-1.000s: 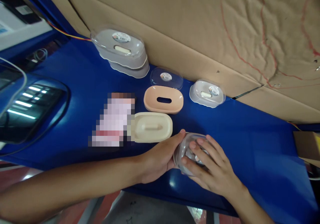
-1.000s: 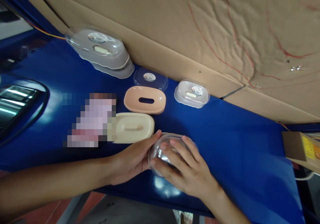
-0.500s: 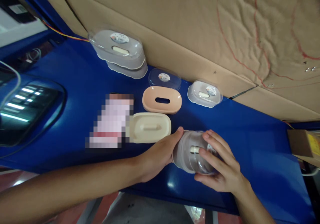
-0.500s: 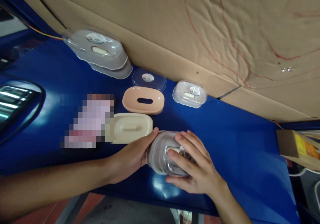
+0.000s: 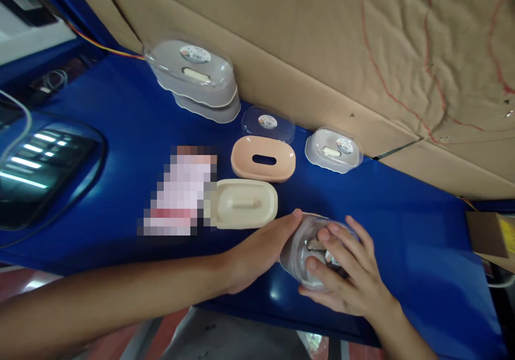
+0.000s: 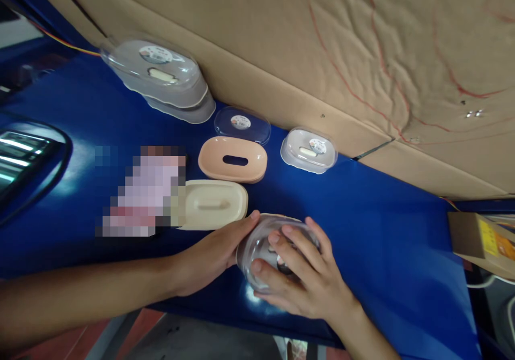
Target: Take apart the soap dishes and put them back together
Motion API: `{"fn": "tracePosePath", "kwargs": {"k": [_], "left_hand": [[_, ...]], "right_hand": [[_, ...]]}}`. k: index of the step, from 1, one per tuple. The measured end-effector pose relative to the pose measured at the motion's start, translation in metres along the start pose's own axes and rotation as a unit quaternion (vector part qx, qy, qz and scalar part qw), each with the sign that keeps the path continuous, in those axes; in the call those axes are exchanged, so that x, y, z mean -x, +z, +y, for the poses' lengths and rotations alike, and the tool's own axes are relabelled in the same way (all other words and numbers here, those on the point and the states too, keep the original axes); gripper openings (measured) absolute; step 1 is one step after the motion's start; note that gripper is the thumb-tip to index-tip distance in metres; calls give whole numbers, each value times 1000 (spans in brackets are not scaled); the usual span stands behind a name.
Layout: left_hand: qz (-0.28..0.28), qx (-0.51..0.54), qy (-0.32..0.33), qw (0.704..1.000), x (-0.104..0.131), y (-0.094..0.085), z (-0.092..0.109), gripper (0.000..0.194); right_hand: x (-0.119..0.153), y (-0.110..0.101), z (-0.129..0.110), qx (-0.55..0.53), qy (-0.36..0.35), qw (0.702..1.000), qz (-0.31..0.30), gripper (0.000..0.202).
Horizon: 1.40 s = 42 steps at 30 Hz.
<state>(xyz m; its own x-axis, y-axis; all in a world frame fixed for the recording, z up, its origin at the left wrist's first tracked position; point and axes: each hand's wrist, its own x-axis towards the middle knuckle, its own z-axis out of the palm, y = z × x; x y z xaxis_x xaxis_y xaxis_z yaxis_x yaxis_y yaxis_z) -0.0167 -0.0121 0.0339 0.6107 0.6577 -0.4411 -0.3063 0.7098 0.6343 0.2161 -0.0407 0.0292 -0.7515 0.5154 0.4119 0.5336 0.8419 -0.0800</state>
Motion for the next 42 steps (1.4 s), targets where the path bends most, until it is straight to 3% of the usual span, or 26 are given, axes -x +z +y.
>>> {"fn": "tracePosePath", "kwargs": {"k": [5,11,13,15,17,18,20,22,24,26,29,33,35,38,42], "left_hand": [[11,-18,-16,1000,4,-1,8,60],[-16,-72,-11,997,-1,-4,9,68],[-20,-134,14,991,0,-4,8,66],[-8,-241,67,968,5,-5,9,52],[7,-398,168,902,10,-7,14,35],[18,-486,235,842,12,-9,17,29],[59,-638,355,681,13,-15,25,24],[120,-729,415,531,10,-23,35,22],[178,-766,419,454,7,-32,45,23],[219,-786,400,417,4,-41,55,25],[281,-810,344,383,3,-53,64,29],[330,-832,256,365,3,-63,64,41],[316,-841,238,370,2,-64,61,40],[270,-846,241,392,-1,-60,55,36],[246,-852,240,395,-4,-55,49,22]], "right_hand": [[-5,-2,-2,6,22,1000,16,38],[2,-8,23,-60,80,994,-49,69],[6,-14,36,-45,122,989,-69,76],[11,-19,49,-15,168,981,-91,78],[15,-22,59,25,200,973,-115,77],[17,-22,64,47,208,969,-123,77],[22,-20,72,88,216,964,-127,75],[26,-16,80,133,226,958,-117,72],[30,-13,86,185,249,946,-95,67],[32,-11,92,229,281,930,-63,68],[28,-10,91,255,302,918,-19,74],[10,-1,59,181,226,957,-10,70],[-1,9,32,111,149,981,-52,62],[-13,28,-4,29,34,993,-109,52],[-16,44,-20,-17,3,991,-130,44]]}}
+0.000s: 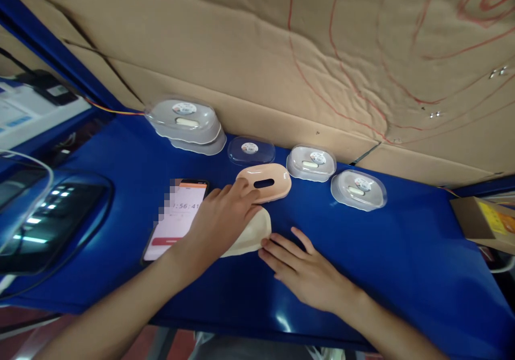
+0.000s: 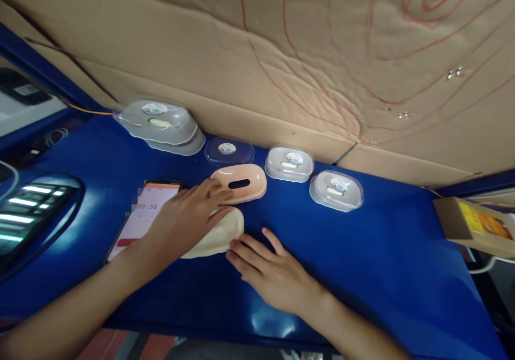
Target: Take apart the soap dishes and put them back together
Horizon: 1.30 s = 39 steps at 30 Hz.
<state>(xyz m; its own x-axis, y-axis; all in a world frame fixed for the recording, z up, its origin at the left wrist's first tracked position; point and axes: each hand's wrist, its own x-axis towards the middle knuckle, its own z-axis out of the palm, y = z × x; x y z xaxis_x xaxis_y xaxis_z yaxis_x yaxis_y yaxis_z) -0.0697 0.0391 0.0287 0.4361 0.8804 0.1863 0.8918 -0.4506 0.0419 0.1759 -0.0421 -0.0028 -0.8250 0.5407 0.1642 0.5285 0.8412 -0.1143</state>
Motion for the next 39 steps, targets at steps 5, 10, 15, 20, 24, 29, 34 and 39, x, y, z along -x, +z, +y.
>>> {"fn": "tracePosePath", "kwargs": {"k": [5,10,15,20,24,29,34,39], "left_hand": [[73,13,28,997,-2,-3,-1,18],[155,56,65,984,-2,-13,5,16],[115,41,147,981,0,-8,15,15],[37,65,167,983,3,-3,20,14],[6,68,132,989,5,2,24,49],[-8,124,86,989,5,21,25,82],[-36,182,83,979,4,22,27,66],[32,243,151,958,12,16,35,75]], "right_hand": [[5,-2,10,3,38,999,29,35],[6,-14,27,5,88,995,51,30],[17,-23,58,-59,177,966,178,20],[23,-19,68,-86,283,937,184,42],[17,-12,62,-75,241,966,64,62],[17,-10,61,-78,232,967,72,49],[21,-10,62,-140,240,958,77,58],[19,-7,61,-370,364,830,202,79]]}}
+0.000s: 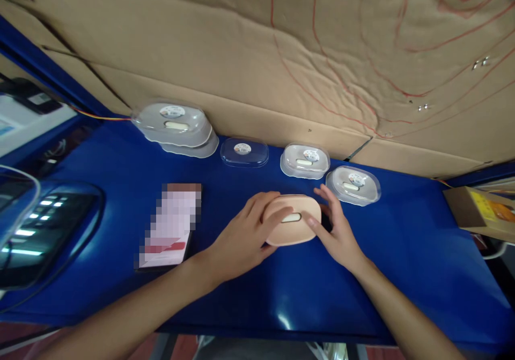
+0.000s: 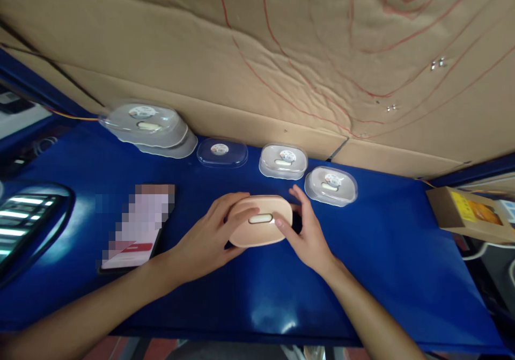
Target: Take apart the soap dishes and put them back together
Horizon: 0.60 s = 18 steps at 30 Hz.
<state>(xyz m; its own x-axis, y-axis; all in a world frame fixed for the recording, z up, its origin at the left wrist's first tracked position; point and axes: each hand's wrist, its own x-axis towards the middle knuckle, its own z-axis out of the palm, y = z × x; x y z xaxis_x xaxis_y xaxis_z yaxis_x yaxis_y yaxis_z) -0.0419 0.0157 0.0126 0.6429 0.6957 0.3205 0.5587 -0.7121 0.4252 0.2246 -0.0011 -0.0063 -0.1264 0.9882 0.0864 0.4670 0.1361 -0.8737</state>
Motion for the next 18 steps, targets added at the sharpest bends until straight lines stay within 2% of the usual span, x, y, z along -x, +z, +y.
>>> {"fn": "tracePosePath", "kwargs": {"k": [3,6,7,9,10,12,16,18], "left_hand": [[-10,47,29,998,0,-4,0,84],[-10,110,-25,994,-15,-14,-14,96],[8,102,-53,993,-24,-18,-21,87],[52,13,-112,992,-43,-24,-36,68],[52,-64,-146,986,-51,-26,-43,63],[17,-187,-208,960,-61,-27,-50,61],[3,-219,-228,949,-54,-18,-39,45],[-4,-222,-215,951,-44,-13,-29,46]], "right_hand": [[-4,0,-4,-118,116,986,-3,72],[-10,-2,-8,-150,166,974,22,65],[-11,-3,-8,-155,170,972,36,64],[-12,-5,-7,-168,180,968,39,63],[-12,-6,-7,-177,188,966,31,63],[-11,-7,-5,-197,200,960,18,61],[-11,-7,-1,-205,201,958,9,59],[-11,-7,-1,-194,195,961,2,58]]}}
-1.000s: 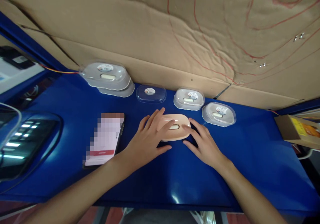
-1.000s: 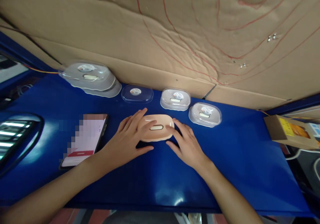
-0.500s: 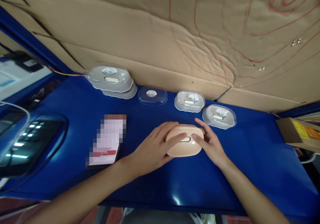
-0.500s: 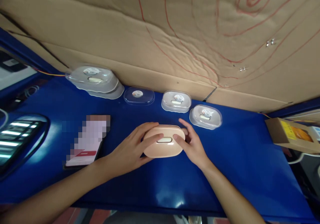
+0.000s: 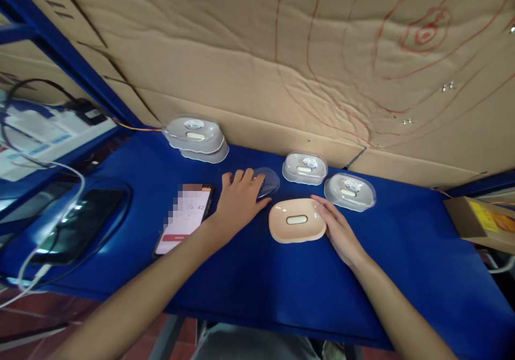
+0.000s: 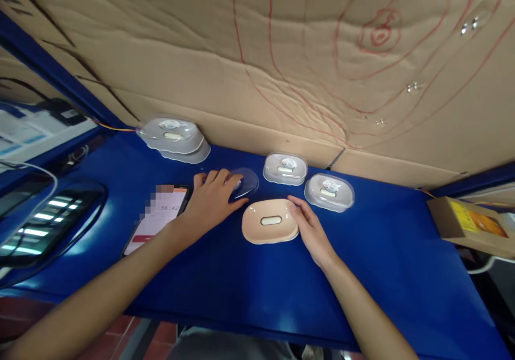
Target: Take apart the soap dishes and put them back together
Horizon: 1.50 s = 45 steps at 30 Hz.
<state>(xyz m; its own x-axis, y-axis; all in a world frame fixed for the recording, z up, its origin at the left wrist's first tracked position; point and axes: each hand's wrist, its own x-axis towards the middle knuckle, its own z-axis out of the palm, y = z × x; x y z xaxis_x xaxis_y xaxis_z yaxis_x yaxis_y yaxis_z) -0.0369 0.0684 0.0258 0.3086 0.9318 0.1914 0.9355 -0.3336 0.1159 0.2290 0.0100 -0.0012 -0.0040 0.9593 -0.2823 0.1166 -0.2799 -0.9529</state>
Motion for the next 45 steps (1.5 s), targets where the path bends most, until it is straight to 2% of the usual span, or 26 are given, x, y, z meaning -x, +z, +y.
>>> {"fn": "tracePosePath", "kwargs": {"k": [4,7,9,11,13,15,19,24,28,32,36,39,42,43,45], "left_hand": [[-11,83,-15,996,12,2,-1,52],[20,174,-48,983,12,0,-4,52],[54,253,-19,966,14,-3,-1,58],[56,294,52,953,20,-5,9,60],[23,262,119,958,28,-3,21,59],[-10,246,145,958,35,3,32,62],[-6,243,172,955,43,14,45,69],[12,184,214,959,45,16,47,69],[16,176,225,958,47,16,47,68],[28,164,242,956,49,20,45,65],[43,167,263,949,48,25,41,67],[50,202,271,940,47,24,38,71],[32,339,269,901,45,17,32,79],[29,399,247,883,44,15,31,83],[36,510,162,844,42,12,27,84]], "right_hand": [[1,2,-3,9,-7,1000,-3,53],[2,5,-6,10,-13,1000,0,52],[2,6,-6,10,-21,1000,0,52],[1,6,-4,6,-28,1000,1,55],[1,6,-1,2,-34,999,0,62],[1,6,1,1,-38,999,-6,68],[6,8,-2,24,-45,999,-16,69],[9,9,-10,58,-33,998,-17,66],[9,7,-6,69,-39,997,-19,59],[10,5,1,51,-41,997,-48,56],[14,7,-3,47,-56,996,-57,54],[19,8,-8,44,-89,994,-53,54],[25,6,-8,62,-178,981,-41,53],[27,5,-7,82,-222,971,-31,53],[31,4,-3,133,-323,937,-13,59]]}}
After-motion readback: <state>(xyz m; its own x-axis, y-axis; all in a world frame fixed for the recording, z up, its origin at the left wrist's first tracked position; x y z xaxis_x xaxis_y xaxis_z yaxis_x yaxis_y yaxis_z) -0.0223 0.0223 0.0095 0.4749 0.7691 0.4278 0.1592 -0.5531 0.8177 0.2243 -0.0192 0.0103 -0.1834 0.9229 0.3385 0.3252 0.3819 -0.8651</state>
